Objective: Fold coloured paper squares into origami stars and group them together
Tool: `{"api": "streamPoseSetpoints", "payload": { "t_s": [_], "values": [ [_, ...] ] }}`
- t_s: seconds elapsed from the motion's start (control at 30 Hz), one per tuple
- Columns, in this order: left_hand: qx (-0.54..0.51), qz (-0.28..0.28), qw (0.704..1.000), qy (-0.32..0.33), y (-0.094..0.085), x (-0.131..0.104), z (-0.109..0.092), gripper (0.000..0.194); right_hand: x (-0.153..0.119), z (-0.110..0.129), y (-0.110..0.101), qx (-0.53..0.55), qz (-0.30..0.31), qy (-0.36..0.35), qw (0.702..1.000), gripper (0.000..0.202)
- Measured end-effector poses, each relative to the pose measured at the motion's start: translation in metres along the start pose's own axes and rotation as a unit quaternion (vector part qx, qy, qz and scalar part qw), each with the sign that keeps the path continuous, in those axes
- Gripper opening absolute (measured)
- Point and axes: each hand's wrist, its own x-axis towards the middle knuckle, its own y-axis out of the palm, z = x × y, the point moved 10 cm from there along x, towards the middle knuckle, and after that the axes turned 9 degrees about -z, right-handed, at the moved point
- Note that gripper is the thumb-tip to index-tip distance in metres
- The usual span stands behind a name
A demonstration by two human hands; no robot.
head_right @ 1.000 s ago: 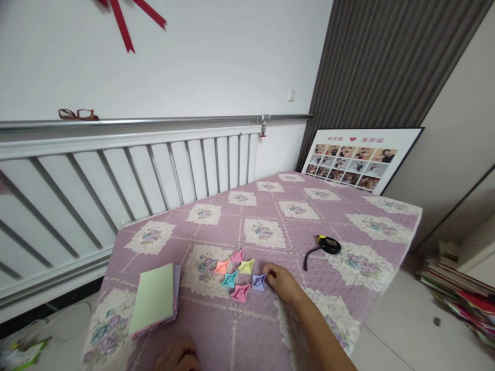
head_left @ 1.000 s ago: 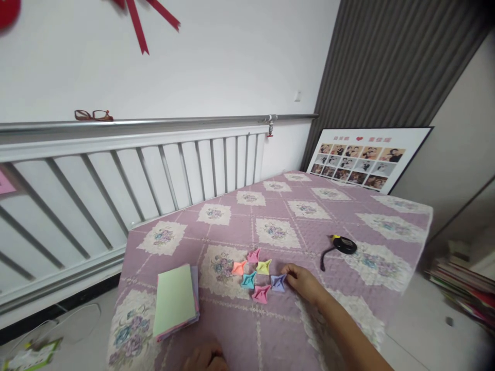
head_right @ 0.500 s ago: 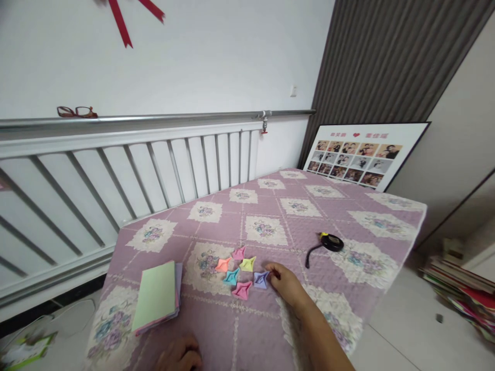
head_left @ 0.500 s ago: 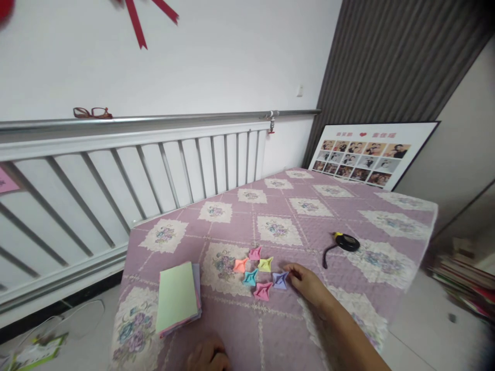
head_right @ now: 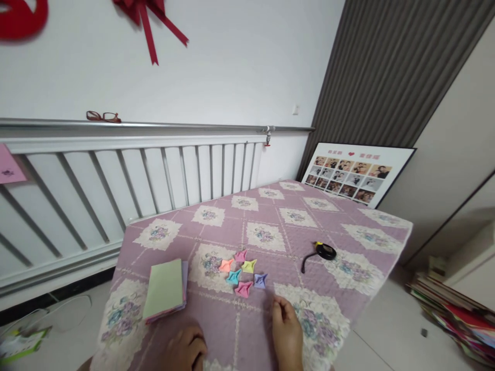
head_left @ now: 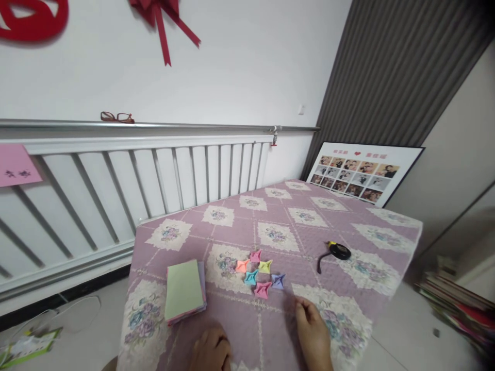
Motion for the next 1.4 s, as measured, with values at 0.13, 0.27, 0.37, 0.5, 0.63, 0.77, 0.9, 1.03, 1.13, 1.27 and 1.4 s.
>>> {"api": "streamPoseSetpoints", "payload": {
  "t_s": [0.13,0.27,0.37,0.5,0.63,0.77,0.9,1.03,1.13,1.27,1.4],
  "values": [
    [-0.034,0.007,0.999,-0.019,-0.011,0.0,-0.009,0.028,-0.057,0.021,0.013,0.013,0.056,-0.043,0.997,0.035],
    [-0.083,-0.035,0.995,-0.032,-0.024,-0.003,-0.015,0.027,-0.113,0.049,0.041,0.023,0.135,-0.134,0.982,0.028],
    [-0.111,-0.098,0.989,-0.007,-0.04,-0.006,-0.017,0.03,-0.144,0.072,0.059,0.023,0.197,-0.223,0.954,0.024],
    [-0.04,-0.146,0.988,-0.013,-0.071,-0.003,0.004,0.031,-0.154,0.086,0.061,0.015,0.2,-0.276,0.94,0.024],
    [0.001,-0.147,0.988,-0.056,-0.103,0.015,0.049,0.033,-0.152,0.088,0.057,-0.002,0.184,-0.279,0.943,0.024],
    [0.033,-0.102,0.992,-0.07,-0.116,0.032,0.08,0.034,-0.152,0.088,0.057,-0.004,0.183,-0.277,0.943,0.025],
    [0.049,-0.051,0.996,-0.062,-0.115,0.038,0.087,0.027,-0.151,0.088,0.055,-0.001,0.177,-0.268,0.947,0.025],
    [0.053,-0.027,0.997,-0.058,-0.115,0.04,0.087,0.02,-0.15,0.087,0.056,-0.007,0.184,-0.257,0.949,0.025],
    [0.053,-0.02,0.997,-0.059,-0.116,0.04,0.087,0.017,-0.15,0.087,0.057,-0.008,0.188,-0.249,0.95,0.026],
    [0.053,-0.017,0.997,-0.055,-0.117,0.04,0.087,0.015,-0.15,0.088,0.056,-0.006,0.189,-0.241,0.952,0.027],
    [0.054,-0.011,0.997,-0.056,-0.117,0.042,0.09,0.022,-0.151,0.088,0.057,-0.01,0.194,-0.241,0.951,0.028]
  ]
}}
